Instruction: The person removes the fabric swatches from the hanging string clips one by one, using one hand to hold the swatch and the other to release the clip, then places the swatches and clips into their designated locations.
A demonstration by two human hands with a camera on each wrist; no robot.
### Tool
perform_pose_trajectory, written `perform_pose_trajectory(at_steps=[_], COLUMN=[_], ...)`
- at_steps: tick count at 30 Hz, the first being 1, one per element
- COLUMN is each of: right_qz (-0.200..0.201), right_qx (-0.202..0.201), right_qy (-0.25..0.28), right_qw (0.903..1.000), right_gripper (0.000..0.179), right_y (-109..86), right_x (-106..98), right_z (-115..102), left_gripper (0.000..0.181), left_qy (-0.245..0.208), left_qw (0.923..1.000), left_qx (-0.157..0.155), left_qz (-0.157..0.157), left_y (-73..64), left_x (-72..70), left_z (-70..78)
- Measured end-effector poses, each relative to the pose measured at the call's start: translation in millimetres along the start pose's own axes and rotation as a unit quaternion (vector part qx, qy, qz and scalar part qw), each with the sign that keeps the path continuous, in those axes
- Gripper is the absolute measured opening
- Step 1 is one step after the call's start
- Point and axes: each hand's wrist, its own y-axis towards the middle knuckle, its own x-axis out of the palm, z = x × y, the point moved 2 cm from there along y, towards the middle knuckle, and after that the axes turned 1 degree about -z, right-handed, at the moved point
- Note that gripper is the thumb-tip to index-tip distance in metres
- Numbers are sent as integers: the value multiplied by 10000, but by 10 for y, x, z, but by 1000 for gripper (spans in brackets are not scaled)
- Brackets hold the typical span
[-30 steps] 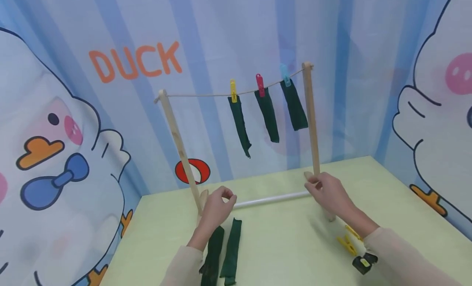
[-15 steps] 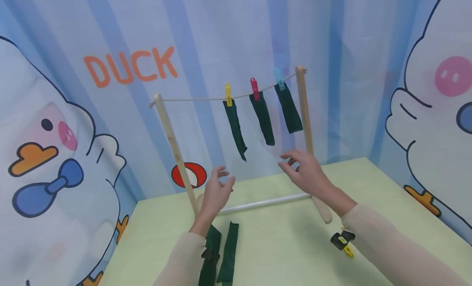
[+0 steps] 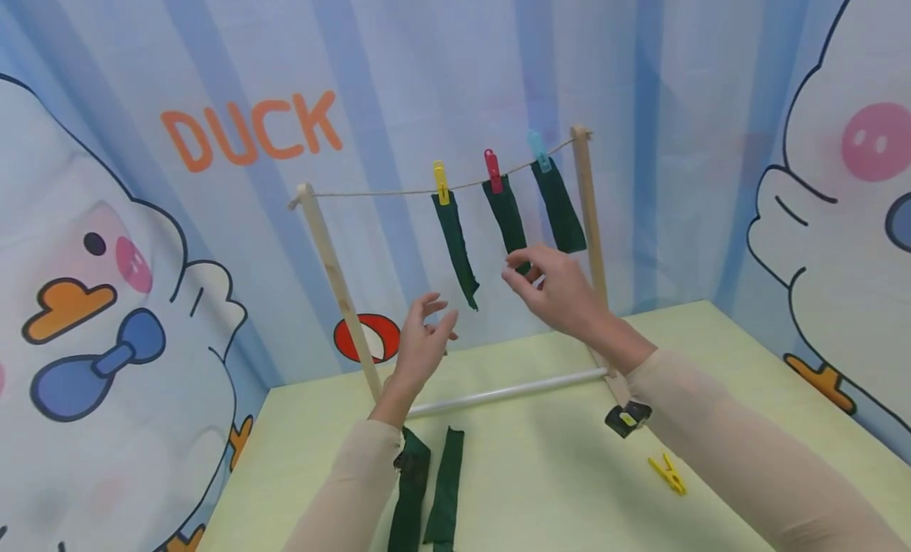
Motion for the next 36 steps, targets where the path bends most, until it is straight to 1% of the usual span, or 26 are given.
perform_pose_trajectory(at_steps=[4, 7, 13, 17, 21, 23, 24, 27, 30, 36], right_qz=[144, 180, 189, 164, 218, 258, 270, 288, 321, 574], right_qx=[-41, -34, 108, 219, 254, 253, 243, 212, 145, -122], right_qy=[-52, -99, -130, -159, -165, -141, -125, -139, -107, -148], right_qw=[9999, 9998, 9997, 9995, 9993, 9992, 9993, 9993, 9993, 9982], right_gripper=[21, 23, 27, 28, 28, 27, 27, 27, 28, 30], right_y=[133, 228, 368, 437, 488, 530, 555, 593, 639, 768], right_x=[-14, -27, -57, -60, -70, -32, -8, 10, 32, 27], right_z=[-41, -68, -123, -154, -170, -190, -201, -208, -215, -232], left_gripper=[52, 49, 47, 47, 48, 49, 49, 50, 50, 50], left_qy=[-306, -385, -503, -543, -568, -545, -530, -578, -683, -975], left_qw=[9995, 9992, 9985, 9982, 9978, 9979, 9979, 9974, 9967, 9946], left_qx=[36, 72, 211, 246, 312, 335, 354, 373, 377, 258], left_qz=[12, 42, -27, -59, -114, -140, -146, -209, -208, -248], left_y=[10, 26, 51, 59, 60, 60, 61, 79, 98, 156], left_x=[35, 43, 30, 32, 63, 35, 16, 31, 38, 98], left_z=[52, 71, 92, 109, 174, 205, 219, 251, 271, 301])
